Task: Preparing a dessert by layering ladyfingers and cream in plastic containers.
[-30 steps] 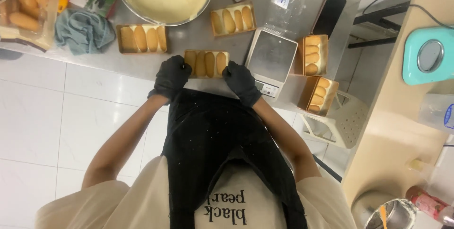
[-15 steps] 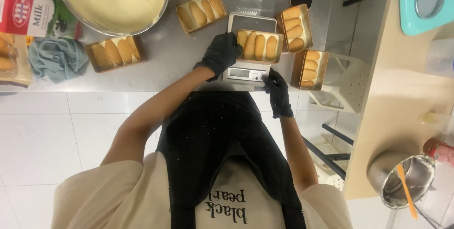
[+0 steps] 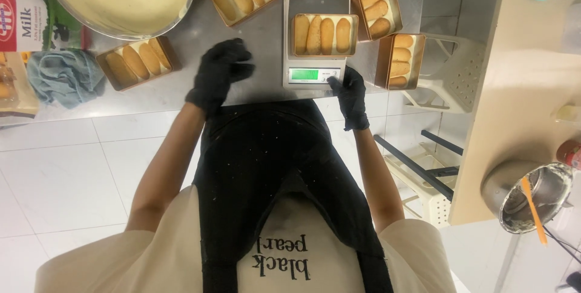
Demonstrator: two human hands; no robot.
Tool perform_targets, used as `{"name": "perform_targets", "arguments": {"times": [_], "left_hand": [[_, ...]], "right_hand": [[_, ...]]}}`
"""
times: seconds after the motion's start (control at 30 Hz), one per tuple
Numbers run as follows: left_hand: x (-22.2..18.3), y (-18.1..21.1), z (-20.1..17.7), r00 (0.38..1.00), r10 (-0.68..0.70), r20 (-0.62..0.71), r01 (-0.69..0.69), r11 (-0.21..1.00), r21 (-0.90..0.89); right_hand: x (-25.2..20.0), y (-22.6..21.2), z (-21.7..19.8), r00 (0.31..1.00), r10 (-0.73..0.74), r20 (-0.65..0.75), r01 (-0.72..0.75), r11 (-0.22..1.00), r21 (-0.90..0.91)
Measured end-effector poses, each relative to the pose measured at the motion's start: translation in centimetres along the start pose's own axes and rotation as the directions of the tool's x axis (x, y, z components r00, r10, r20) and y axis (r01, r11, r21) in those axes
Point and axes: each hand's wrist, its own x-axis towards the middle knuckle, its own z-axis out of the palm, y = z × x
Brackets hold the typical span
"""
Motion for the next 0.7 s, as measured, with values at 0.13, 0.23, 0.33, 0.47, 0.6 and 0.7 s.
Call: {"name": "perform_targets", "arguments": {"times": [0.13, 0.23, 0.33, 0.47, 0.6, 0.7], "left_hand": [[-2.7, 2.9, -5.8, 0.966, 0.137, -0.219, -0.215, 0.895, -0.390], [-3.1, 5.2, -8.9, 0.964, 0.151, -0.220, -0.234, 0.874, -0.426], [-3.5, 7.8, -8.7, 0.942, 0.169, -0.291, -0.284, 0.863, -0.418], [-4.1, 9.5, -9.1, 0.929, 0.133, -0.345, -0.286, 0.851, -0.440], [-4.5, 10.4, -12.2, 0.914, 0.191, -0.359, -0.271, 0.944, -0.189], [-4.3, 11.3, -14.4, 0.906, 0.236, -0.351, -0.292, 0.949, -0.117]], "right_hand": [[-0.6, -1.0, 1.3, 0.991, -0.118, -0.058, 0.115, 0.992, -0.053], [-0.6, -2.1, 1.6, 0.995, -0.084, -0.060, 0.078, 0.993, -0.094], [-0.3, -3.6, 1.9, 0.998, 0.013, -0.061, -0.025, 0.979, -0.201], [-0.5, -3.3, 1.7, 0.997, 0.032, -0.067, -0.047, 0.971, -0.235], [-0.3, -2.0, 0.3, 1.000, -0.013, -0.008, 0.012, 0.993, -0.113], [-0.2, -1.7, -0.2, 0.999, -0.015, 0.051, 0.015, 1.000, -0.004]]}}
